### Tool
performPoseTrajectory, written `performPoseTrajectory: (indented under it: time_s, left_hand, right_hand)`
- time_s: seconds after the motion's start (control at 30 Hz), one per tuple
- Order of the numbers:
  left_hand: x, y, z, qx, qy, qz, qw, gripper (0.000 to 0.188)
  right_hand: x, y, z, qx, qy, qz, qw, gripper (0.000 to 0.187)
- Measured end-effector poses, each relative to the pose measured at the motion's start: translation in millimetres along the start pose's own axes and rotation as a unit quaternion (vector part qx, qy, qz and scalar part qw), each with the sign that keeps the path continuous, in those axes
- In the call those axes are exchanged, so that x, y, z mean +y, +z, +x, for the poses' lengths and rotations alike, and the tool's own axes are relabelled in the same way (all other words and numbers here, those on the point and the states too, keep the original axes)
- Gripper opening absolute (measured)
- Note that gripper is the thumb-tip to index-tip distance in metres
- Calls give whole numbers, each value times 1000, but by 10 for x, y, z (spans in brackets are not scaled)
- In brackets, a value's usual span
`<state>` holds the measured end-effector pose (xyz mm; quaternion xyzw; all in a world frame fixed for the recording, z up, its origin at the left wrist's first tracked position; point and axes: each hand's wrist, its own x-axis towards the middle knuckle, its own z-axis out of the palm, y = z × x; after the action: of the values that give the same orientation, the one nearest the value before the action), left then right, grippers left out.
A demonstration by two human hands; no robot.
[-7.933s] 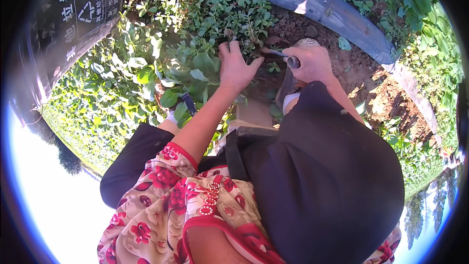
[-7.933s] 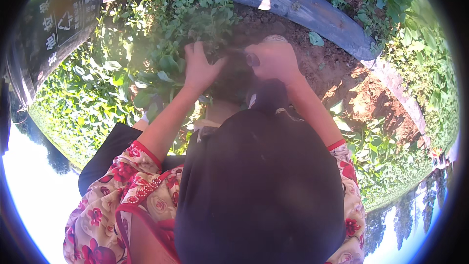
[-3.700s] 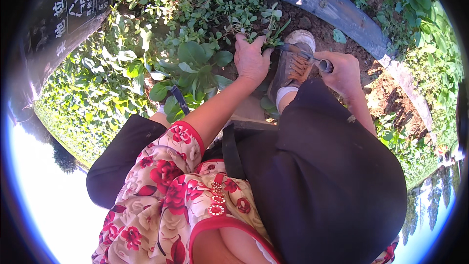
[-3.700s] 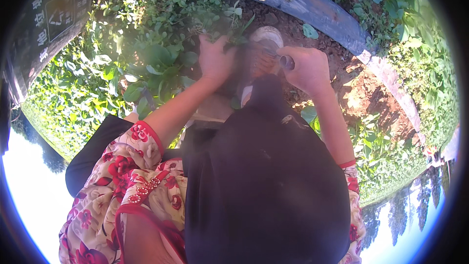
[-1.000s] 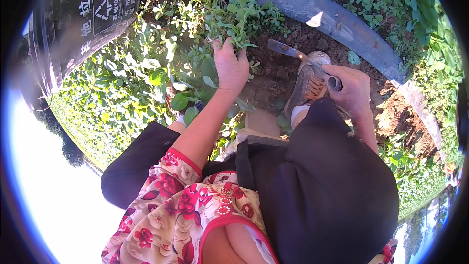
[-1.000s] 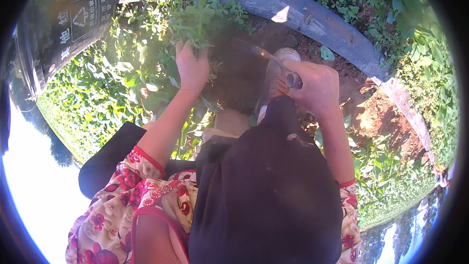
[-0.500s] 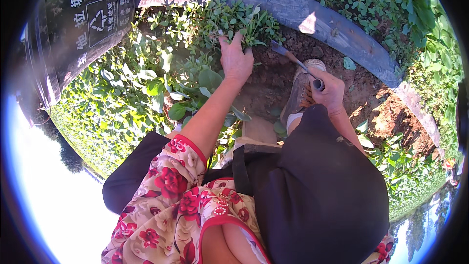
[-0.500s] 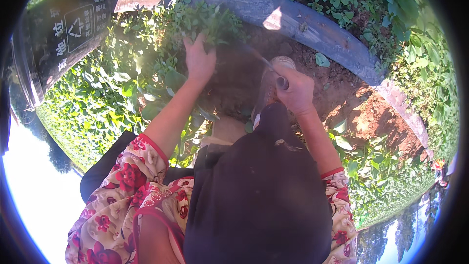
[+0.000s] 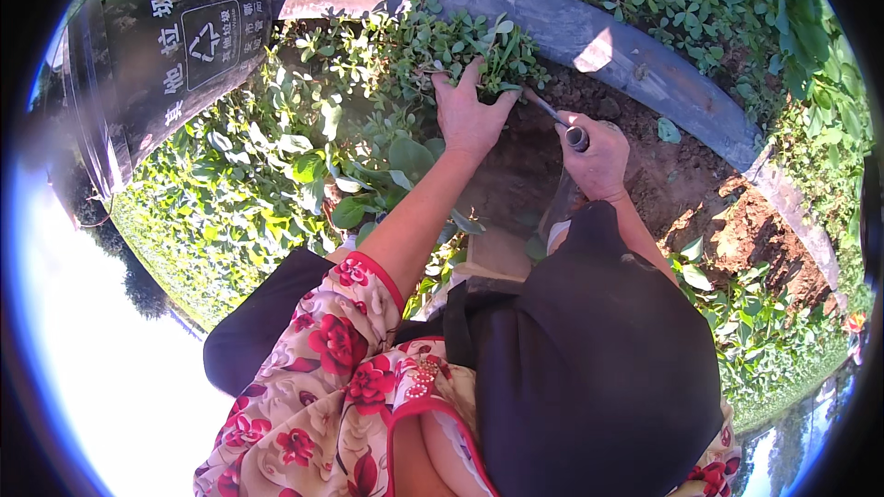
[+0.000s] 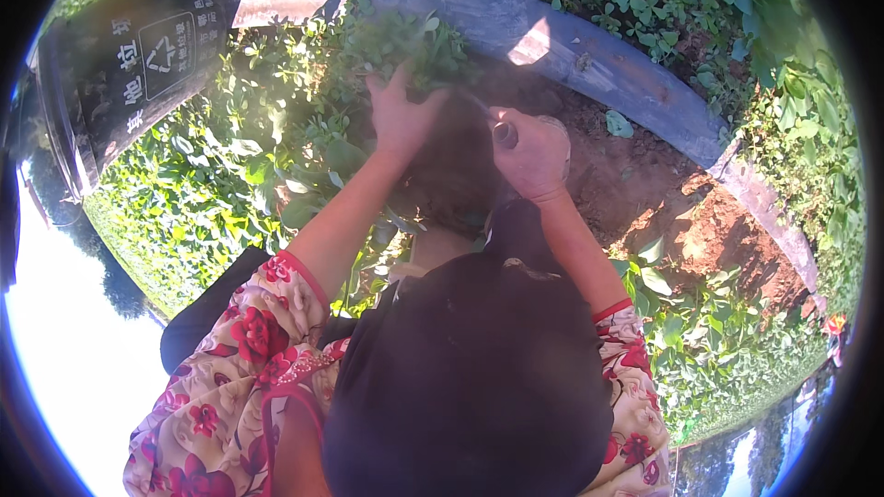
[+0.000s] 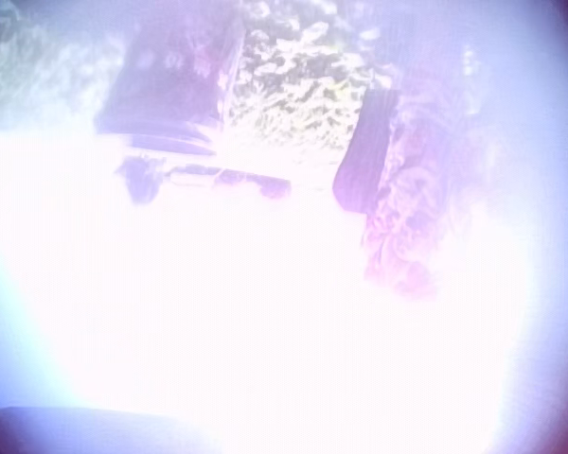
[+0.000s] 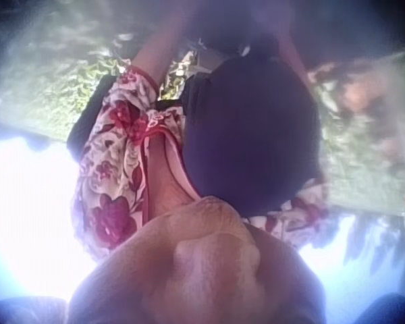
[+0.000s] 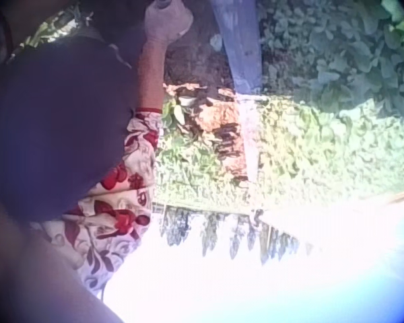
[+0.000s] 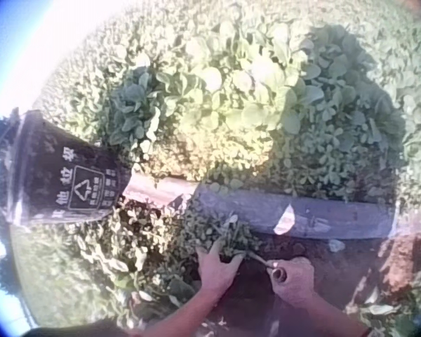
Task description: The person uses a small hand tool to remove weeds from around plants in a field, placing the pulled weeds into a black bucket.
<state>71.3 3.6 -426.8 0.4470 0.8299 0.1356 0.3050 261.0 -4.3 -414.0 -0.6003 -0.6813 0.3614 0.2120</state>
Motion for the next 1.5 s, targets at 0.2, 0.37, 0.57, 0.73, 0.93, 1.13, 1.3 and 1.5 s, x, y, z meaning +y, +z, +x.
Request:
performPoseTrajectory:
  time_s: [0.2, 0.37, 0.57, 0.73, 0.93, 1.13, 1.3, 1.5]
  left_hand:
    - [59, 97, 4, 39, -39, 2, 998, 68]
    - [111, 97, 44, 62, -57, -12, 996, 57]
    - [201, 216, 62, 83, -65, 10, 994, 43]
    - [-104, 219, 40, 89, -4, -117, 989, 32]
    - [51, 158, -37, 61, -5, -195, 979, 44]
    - [20, 239, 302, 63, -202, -176, 961, 38]
    - [-76, 219, 343, 100, -251, -406, 873, 25]
    - [174, 81, 292, 109, -255, -345, 897, 25]
  right_hand:
    - [-36, -30, 1, -21, -120, -29, 992, 22]
    - [-126, -55, 130, -54, -149, -69, 985, 24]
    - [-41, 41, 343, -195, -26, -73, 978, 31]
    - [-500, -77, 269, -167, -179, -149, 958, 18]
    - [-545, -203, 173, -158, -289, -246, 912, 21]
    - [-492, -214, 139, -153, -240, -179, 942, 28]
    - [-242, -515, -63, -110, -57, -116, 986, 41]
    - [2, -330, 26, -25, -53, -49, 997, 34]
